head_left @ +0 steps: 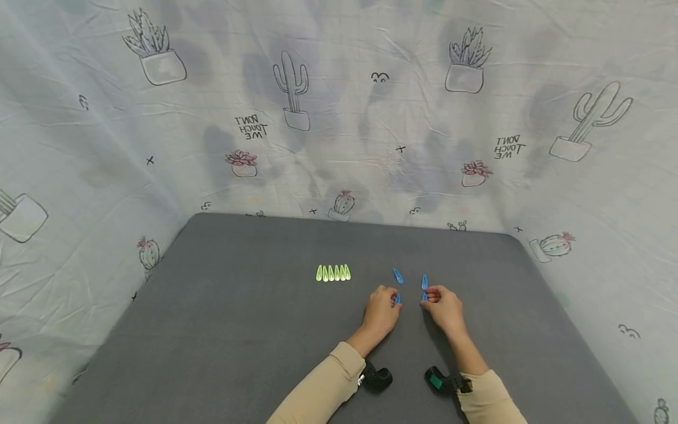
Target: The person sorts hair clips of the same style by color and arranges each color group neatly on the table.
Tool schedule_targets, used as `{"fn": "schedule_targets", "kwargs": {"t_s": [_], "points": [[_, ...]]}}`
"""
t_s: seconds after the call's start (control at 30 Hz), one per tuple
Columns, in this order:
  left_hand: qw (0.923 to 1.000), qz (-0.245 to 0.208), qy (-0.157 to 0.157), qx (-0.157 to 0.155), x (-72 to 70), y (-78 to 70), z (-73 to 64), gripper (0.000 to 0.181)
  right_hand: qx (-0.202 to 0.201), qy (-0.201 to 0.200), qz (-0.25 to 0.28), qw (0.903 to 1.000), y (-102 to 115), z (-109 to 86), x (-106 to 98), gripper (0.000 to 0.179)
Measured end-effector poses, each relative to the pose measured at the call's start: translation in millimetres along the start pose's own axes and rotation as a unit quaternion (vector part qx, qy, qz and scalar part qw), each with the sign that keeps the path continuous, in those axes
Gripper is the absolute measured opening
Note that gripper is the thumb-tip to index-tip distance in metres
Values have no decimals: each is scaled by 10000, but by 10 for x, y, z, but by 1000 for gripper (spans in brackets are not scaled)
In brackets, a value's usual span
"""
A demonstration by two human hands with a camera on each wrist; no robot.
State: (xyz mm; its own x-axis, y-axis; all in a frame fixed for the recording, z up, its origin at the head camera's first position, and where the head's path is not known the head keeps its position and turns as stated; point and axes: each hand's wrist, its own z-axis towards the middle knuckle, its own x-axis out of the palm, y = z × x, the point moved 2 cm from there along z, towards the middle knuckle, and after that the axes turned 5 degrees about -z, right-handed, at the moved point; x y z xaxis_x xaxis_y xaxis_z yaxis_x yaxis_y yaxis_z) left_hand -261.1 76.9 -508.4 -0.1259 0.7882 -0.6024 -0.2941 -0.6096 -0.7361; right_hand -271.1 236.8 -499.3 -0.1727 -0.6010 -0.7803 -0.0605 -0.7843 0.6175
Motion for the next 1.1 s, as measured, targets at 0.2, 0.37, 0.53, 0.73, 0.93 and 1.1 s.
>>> {"fn": "schedule_targets", "kwargs": {"t_s": [0.2,0.37,0.53,0.73,0.93,1.1], "points": [[9991,358,234,-6,-24,-22,19,16,49,130,104,9998,18,30,-16,28],[9994,255,176,-153,-56,-34,46,14,1,135,133,9998,-23,71,-11,29],[9994,-119,82,-330,-102,-19,69,15,60,235,184,9995,-54,99,-11,30],[9960,-657,69,-603,-142,74,90,15,131,332,190,9992,-58,121,-28,30],[9821,-1566,312,-1003,-211,217,102,22,164,362,118,9991,-71,150,-35,29],[9569,-2486,606,-1373,-302,300,90,29,202,407,167,9988,-95,171,-40,30]]}}
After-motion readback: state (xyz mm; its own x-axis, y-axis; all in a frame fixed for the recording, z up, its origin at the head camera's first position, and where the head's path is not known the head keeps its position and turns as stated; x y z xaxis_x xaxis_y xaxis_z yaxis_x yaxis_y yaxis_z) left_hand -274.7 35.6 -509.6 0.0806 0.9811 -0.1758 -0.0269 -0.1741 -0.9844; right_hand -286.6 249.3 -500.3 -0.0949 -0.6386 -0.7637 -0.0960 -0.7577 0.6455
